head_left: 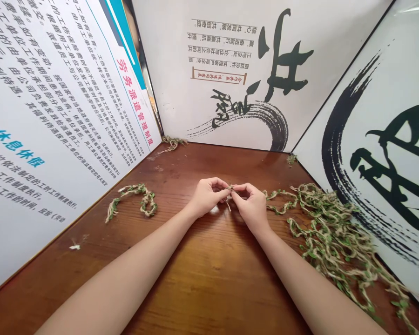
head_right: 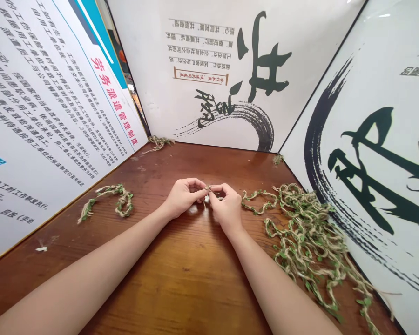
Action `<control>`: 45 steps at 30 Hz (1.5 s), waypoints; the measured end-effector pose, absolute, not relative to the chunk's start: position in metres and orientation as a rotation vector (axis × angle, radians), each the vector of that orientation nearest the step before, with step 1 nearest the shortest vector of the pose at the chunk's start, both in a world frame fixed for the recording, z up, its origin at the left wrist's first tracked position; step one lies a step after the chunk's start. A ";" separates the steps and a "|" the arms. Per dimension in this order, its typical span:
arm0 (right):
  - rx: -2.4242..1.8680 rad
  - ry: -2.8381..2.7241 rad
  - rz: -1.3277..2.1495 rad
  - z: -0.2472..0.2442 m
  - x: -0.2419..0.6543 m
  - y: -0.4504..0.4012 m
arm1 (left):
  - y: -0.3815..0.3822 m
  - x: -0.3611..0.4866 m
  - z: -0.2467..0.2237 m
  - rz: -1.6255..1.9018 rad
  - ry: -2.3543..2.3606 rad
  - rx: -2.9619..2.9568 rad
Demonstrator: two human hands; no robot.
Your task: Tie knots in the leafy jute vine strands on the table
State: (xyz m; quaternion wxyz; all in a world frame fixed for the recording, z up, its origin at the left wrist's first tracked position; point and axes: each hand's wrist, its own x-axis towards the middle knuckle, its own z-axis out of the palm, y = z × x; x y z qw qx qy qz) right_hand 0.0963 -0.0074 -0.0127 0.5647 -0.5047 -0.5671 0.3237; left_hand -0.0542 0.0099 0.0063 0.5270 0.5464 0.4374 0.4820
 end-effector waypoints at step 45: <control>-1.175 -1.658 0.780 -0.002 0.100 -0.007 | 0.015 -0.063 0.006 1.131 0.895 1.187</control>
